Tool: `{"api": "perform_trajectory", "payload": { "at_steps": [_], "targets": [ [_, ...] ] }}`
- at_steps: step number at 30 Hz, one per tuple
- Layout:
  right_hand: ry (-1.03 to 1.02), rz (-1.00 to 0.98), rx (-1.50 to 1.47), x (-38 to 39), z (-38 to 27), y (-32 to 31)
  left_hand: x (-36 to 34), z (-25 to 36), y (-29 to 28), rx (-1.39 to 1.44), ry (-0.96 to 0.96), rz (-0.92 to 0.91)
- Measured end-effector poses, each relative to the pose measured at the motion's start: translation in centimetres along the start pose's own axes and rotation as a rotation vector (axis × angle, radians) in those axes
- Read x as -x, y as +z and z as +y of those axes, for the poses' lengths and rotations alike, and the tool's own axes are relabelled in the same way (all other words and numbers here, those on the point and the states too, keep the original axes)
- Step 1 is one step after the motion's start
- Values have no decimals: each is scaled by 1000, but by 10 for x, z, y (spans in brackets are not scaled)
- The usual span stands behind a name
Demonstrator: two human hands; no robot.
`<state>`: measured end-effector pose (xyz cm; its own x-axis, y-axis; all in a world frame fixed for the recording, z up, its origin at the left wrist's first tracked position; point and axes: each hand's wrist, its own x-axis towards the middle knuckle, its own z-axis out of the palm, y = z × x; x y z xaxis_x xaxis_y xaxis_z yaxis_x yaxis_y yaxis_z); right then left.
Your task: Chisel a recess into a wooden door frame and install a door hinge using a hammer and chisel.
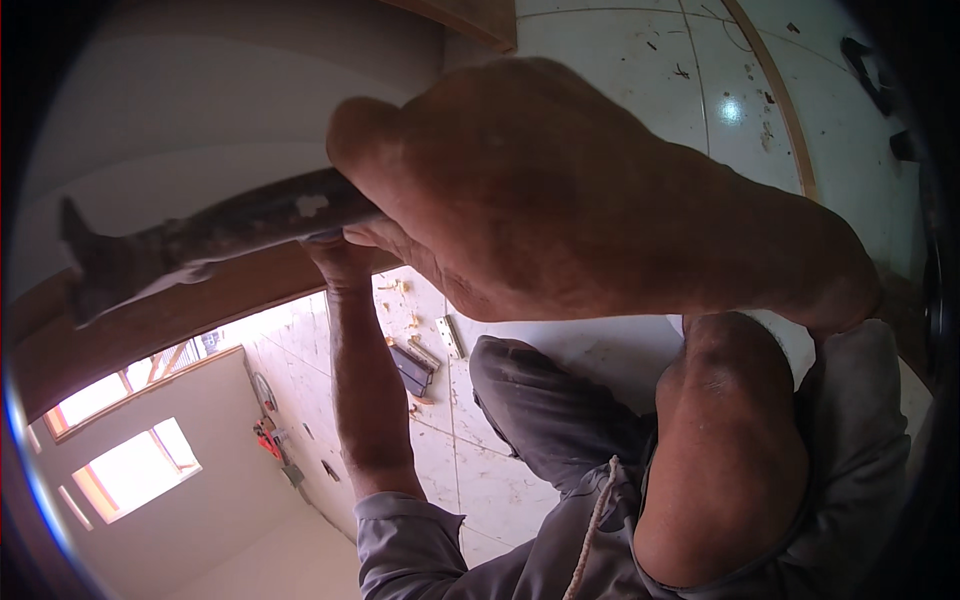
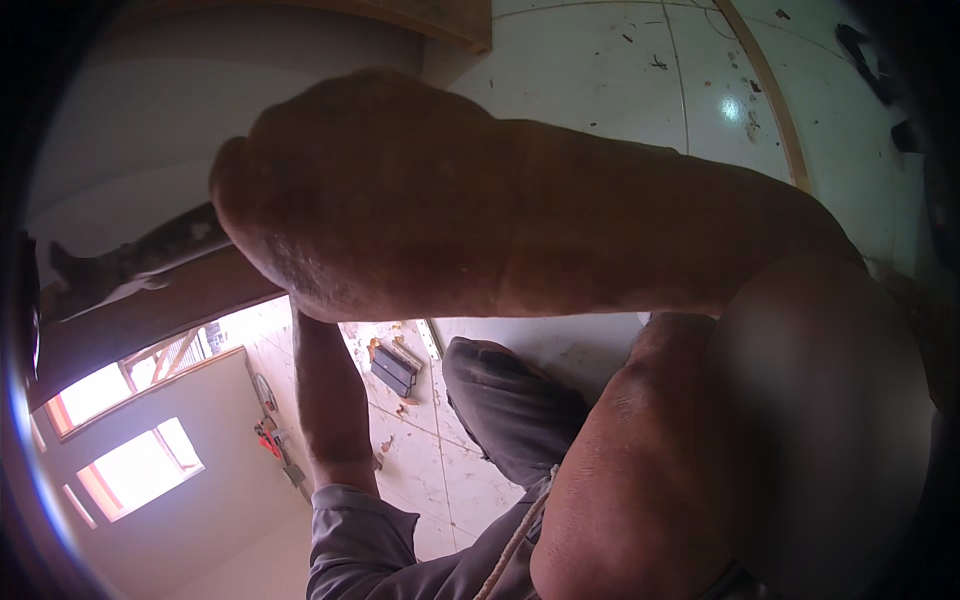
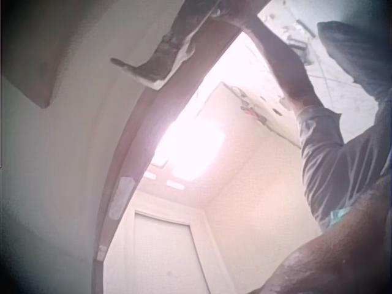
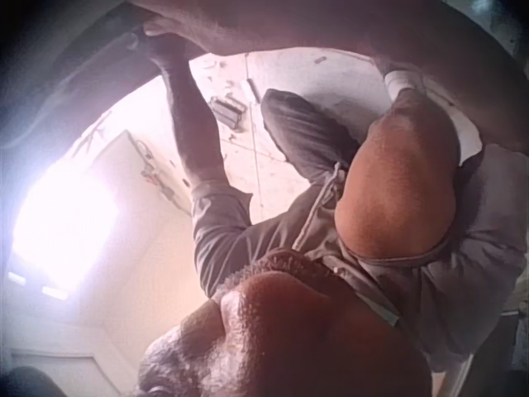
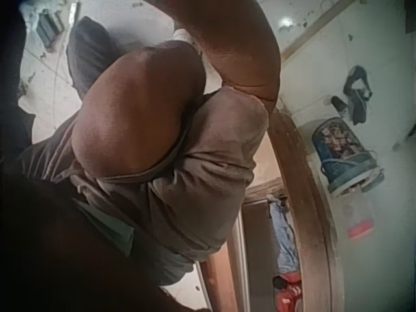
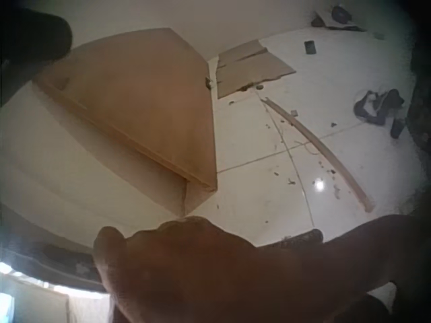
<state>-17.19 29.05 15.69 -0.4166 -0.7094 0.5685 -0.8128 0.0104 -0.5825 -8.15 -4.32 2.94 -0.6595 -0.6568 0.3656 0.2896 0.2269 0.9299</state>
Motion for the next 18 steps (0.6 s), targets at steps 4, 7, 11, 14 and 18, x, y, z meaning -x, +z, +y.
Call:
{"api": "perform_trajectory", "payload": {
  "at_steps": [4, 7, 11, 14, 18],
  "targets": [
    [59, -8, -17, 8, 12, 9, 9, 22, 17, -518, 397, -413],
    [126, -56, 12, 13, 11, 9, 15, 36, 36, -193, 216, -437],
    [108, 32, -28, 17, 8, 1, 10, 21, 18, -55, -25, -353],
    [97, -25, 9, 22, 11, 4, 8, 12, 17, -238, 326, -472],
    [152, -115, -1, 24, 12, 1, 13, 16, 23, 271, -55, -453]
  ]
}}
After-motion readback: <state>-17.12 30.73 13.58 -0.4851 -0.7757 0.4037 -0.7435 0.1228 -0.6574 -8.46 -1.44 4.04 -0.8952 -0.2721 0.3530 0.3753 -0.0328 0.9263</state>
